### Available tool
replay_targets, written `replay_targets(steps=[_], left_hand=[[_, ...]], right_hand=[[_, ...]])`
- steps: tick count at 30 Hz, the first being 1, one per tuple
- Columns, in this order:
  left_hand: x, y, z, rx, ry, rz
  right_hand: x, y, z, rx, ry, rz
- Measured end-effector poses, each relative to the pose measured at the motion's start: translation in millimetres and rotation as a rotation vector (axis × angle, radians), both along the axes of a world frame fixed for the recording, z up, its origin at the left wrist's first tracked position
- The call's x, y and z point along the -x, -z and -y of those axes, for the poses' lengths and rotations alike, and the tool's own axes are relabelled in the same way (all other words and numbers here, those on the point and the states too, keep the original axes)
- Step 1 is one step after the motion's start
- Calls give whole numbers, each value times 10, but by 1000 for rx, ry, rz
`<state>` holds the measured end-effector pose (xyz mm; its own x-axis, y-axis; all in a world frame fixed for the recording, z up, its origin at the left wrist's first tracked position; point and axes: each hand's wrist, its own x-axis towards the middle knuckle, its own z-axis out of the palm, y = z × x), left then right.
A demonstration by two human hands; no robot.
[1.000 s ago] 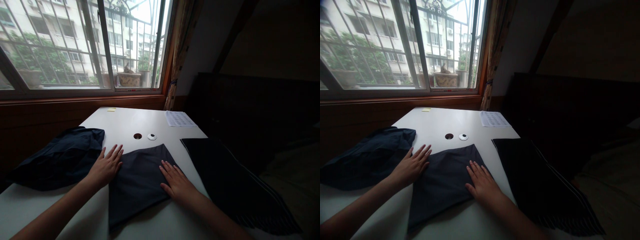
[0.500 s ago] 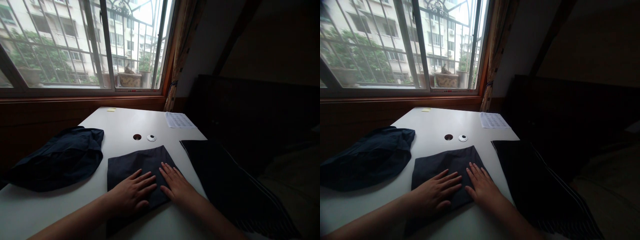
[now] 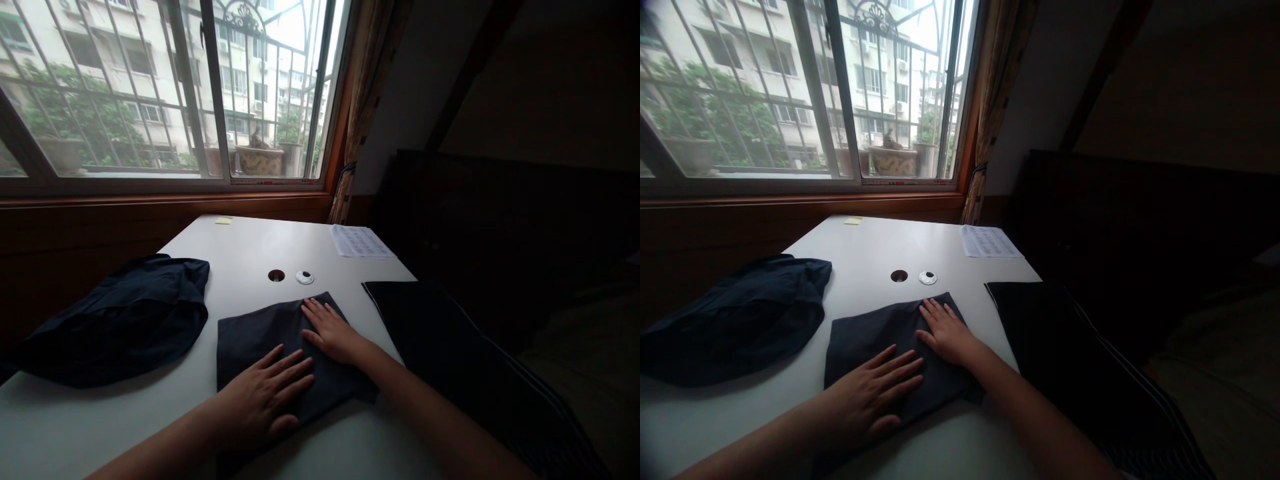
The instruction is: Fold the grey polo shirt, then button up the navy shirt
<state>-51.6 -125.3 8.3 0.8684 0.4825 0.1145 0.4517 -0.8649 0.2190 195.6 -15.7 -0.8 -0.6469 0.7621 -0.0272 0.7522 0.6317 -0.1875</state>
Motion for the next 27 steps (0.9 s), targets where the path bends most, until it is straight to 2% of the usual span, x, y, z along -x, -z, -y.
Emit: replay_targets(steps=[11, 18, 27], left_hand=[[-9, -97, 47, 64, 26, 19], [-14, -147, 59, 139, 34, -1], [12, -127, 64, 89, 40, 40]], right_hand=[[78, 125, -830, 29, 38, 8], [67, 167, -1167, 42, 107, -5], [14, 302, -1488, 19, 202, -127]])
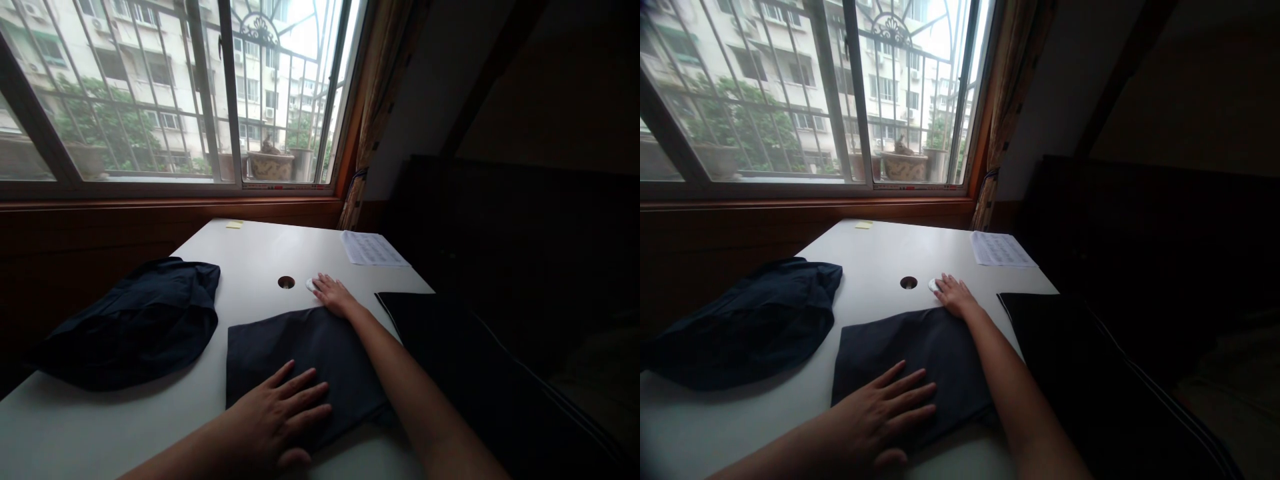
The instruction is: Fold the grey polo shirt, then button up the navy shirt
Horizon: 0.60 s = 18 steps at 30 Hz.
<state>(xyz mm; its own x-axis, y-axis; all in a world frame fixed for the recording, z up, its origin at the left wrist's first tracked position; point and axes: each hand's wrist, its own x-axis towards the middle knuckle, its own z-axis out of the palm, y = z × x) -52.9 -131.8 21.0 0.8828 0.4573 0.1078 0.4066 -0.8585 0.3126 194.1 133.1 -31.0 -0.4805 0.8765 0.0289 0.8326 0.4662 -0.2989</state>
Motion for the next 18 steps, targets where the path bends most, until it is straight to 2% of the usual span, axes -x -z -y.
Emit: replay_targets(steps=[3, 5, 12, 18], left_hand=[[22, 15, -25, -44, -21, 7], [66, 39, -90, -72, -97, -7], [426, 188, -492, -107, -583, -117], [696, 244, -645, 0, -712, -139]], right_hand=[[-42, 50, -74, -47, 60, -114], [-77, 72, -110, -77, 103, -210], [-246, 136, -166, -109, 250, -561], [-410, 192, -176, -56, 323, -818]])
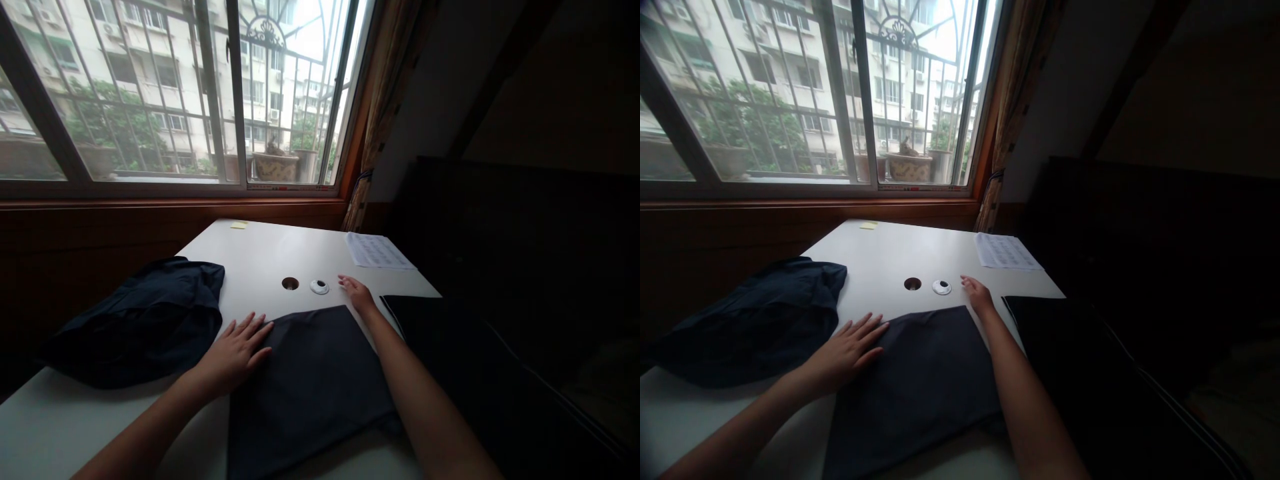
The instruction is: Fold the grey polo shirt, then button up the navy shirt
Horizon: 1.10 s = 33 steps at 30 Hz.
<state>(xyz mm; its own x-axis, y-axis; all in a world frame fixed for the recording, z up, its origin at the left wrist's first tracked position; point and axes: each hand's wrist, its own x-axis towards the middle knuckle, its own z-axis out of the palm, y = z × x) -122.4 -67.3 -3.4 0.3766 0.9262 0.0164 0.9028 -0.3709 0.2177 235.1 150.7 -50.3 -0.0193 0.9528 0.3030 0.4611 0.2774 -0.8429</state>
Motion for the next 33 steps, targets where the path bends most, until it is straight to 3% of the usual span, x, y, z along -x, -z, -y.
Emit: replay_targets(steps=[7, 12, 24, 33], left_hand=[[185, 16, -128, -133, -118, 255], [273, 50, -222, -32, -195, 539], [461, 62, -327, 79, -178, 673], [471, 57, -336, 79, -182, 648]], right_hand=[[-51, -64, 161, 59, -34, -168], [-68, -131, 291, 92, -56, -198], [-64, -180, 357, 97, -33, -203], [-39, -192, 394, 100, -37, -188]])
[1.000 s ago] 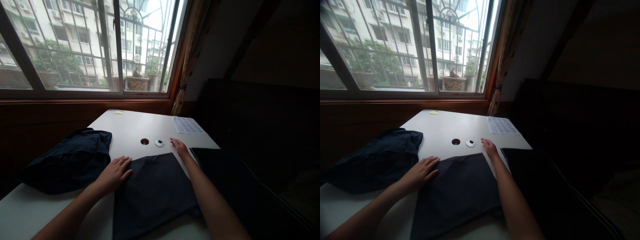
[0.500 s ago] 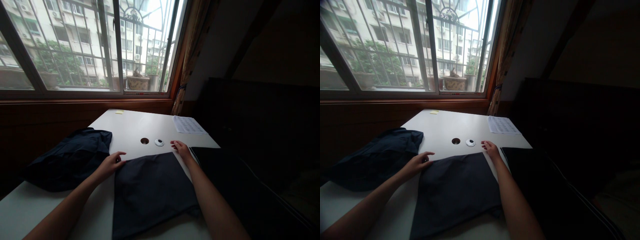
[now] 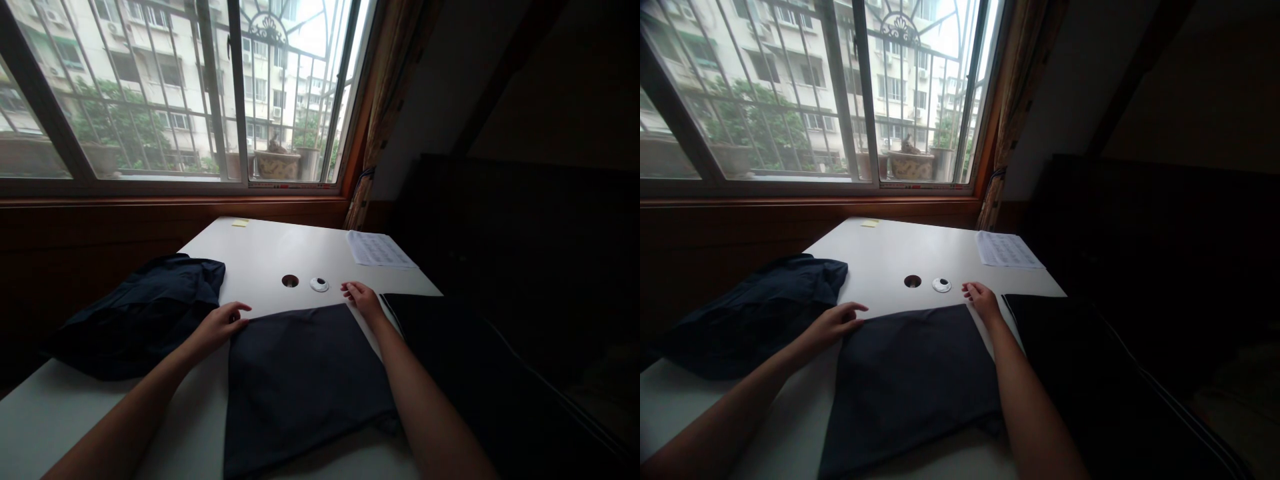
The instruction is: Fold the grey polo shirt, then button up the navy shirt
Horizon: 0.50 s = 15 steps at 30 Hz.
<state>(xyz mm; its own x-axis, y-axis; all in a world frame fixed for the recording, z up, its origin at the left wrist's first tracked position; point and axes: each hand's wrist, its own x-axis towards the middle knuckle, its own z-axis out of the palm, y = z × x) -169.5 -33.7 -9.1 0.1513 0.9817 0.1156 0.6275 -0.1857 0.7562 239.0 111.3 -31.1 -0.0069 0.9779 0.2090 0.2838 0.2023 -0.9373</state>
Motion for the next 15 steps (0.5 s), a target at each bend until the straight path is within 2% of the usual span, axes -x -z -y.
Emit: replay_targets(steps=[15], left_hand=[[-45, 14, -4, -71, -16, -110]], right_hand=[[-22, 47, -19, -14, -22, 19]])
